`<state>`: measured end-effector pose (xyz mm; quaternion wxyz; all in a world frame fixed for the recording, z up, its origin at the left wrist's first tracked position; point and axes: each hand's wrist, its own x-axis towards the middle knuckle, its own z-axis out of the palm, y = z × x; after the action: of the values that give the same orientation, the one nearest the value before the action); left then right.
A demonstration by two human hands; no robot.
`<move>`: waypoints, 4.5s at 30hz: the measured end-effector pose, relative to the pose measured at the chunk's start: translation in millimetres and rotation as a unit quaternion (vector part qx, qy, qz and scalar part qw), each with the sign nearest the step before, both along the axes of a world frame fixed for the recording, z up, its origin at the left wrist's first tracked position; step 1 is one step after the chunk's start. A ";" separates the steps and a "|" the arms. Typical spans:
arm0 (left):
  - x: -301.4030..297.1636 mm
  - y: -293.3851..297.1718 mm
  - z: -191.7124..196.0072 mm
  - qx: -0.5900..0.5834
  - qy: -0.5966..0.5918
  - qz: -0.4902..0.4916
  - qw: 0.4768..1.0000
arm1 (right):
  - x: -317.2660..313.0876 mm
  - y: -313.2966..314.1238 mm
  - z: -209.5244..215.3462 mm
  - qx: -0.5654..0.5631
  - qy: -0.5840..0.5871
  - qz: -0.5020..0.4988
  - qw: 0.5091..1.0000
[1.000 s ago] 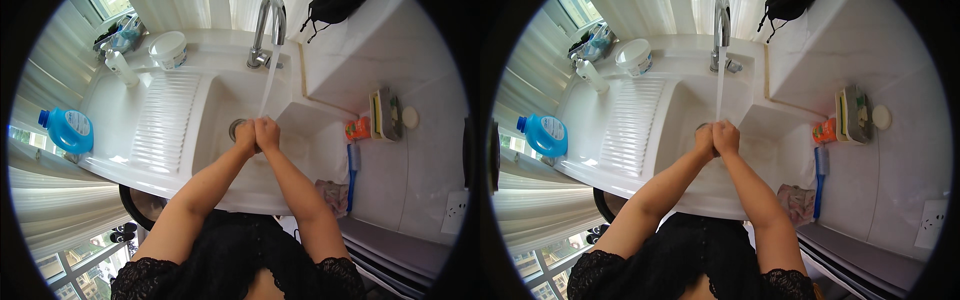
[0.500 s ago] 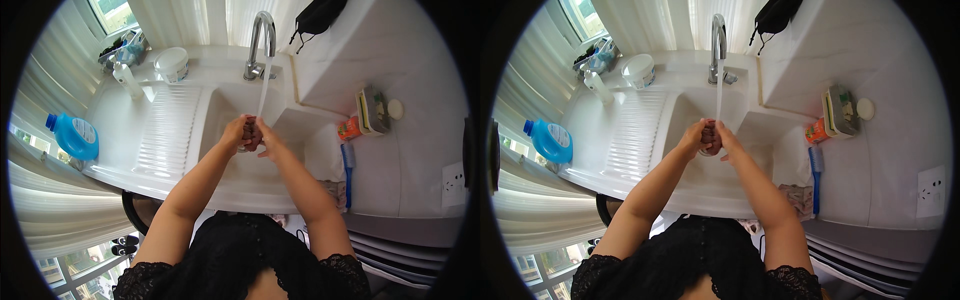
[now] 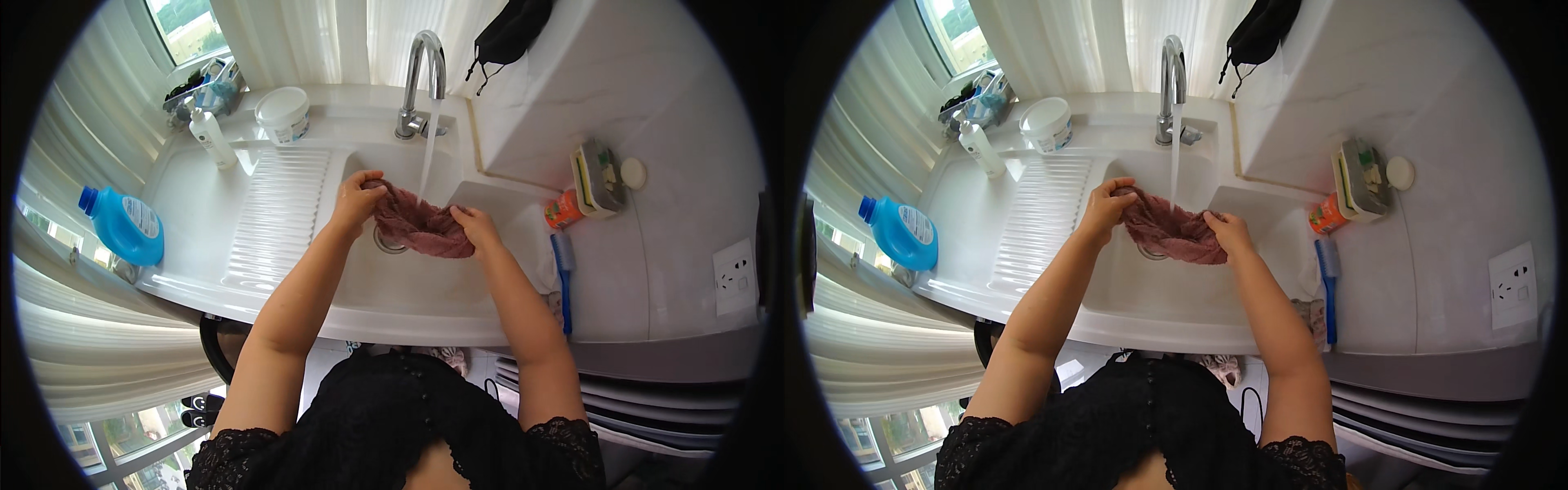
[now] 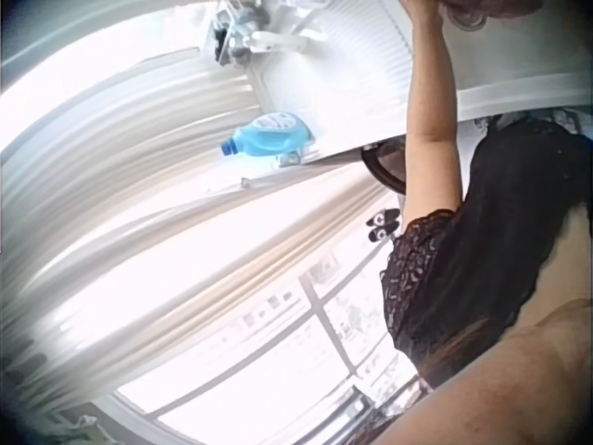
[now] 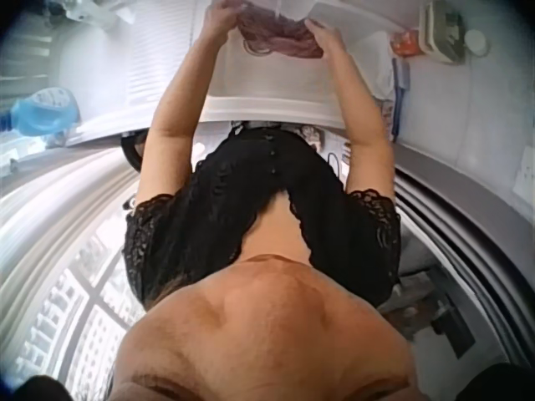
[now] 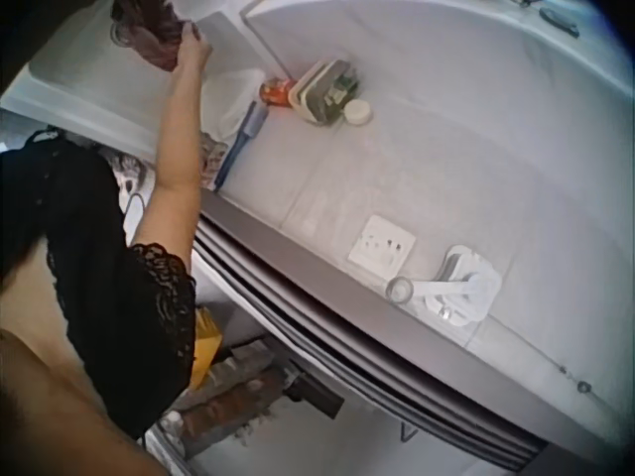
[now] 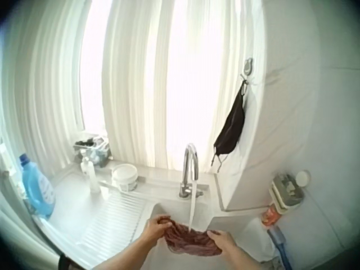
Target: The person picks up a pink cloth, walks to the sink, and washes it by hand. They apply a white powder from a container, scrub the cloth, and rinse it under running water.
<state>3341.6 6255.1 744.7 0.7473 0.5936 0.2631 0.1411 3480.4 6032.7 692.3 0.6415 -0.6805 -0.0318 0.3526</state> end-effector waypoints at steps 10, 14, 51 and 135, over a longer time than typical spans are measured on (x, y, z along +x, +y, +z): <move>32.8 -37.9 28.3 -0.211 -0.115 -0.180 0.954 | -31.5 45.4 11.9 -0.005 -0.249 0.065 0.966; 31.4 -9.7 20.2 -0.156 -0.082 -0.127 0.976 | -11.6 42.5 29.2 0.101 -0.036 0.110 0.988; 60.9 -20.4 24.4 -0.234 -0.132 -0.055 0.962 | -26.2 51.8 54.3 0.125 -0.149 0.207 0.959; 40.9 -20.6 -33.6 -0.276 -0.056 0.002 0.960 | -19.9 51.0 -32.1 -0.042 -0.244 0.033 0.968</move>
<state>3382.5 6234.6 711.1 0.8954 0.3550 0.2507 0.0970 3460.5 6083.7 660.2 0.5735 -0.7708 -0.1949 0.1977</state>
